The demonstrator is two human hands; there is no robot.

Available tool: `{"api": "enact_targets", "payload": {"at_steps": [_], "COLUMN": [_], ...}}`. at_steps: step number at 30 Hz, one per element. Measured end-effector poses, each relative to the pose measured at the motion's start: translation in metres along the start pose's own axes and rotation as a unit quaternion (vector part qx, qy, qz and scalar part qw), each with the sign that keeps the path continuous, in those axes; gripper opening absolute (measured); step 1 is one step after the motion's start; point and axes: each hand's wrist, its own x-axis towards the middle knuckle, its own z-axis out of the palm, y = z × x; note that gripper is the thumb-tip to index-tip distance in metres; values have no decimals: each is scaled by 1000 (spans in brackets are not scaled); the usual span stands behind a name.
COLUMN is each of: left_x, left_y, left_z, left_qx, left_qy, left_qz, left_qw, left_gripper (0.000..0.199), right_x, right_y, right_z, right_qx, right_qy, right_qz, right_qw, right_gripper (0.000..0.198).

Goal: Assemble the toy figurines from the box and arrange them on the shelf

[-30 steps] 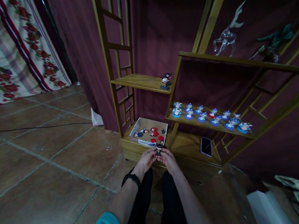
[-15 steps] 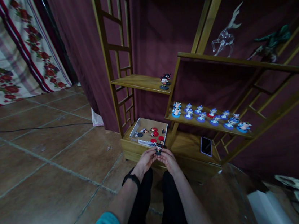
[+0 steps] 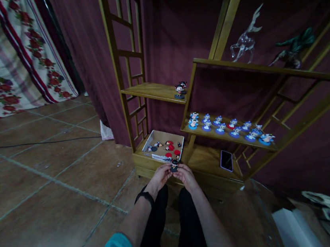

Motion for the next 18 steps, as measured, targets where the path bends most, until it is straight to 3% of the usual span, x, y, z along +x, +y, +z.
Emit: {"api": "enact_targets", "payload": {"at_steps": [18], "left_x": [1], "left_y": [-1], "left_z": [1], "left_qx": [4], "left_qy": [-19], "left_qz": [-5], "left_qw": [1000], "left_gripper": [15], "right_x": [4], "right_y": [3], "right_z": [-3], "right_qx": [0], "right_qy": [13], "right_qz": [1], "right_qw": [1000], "right_gripper": [35]}}
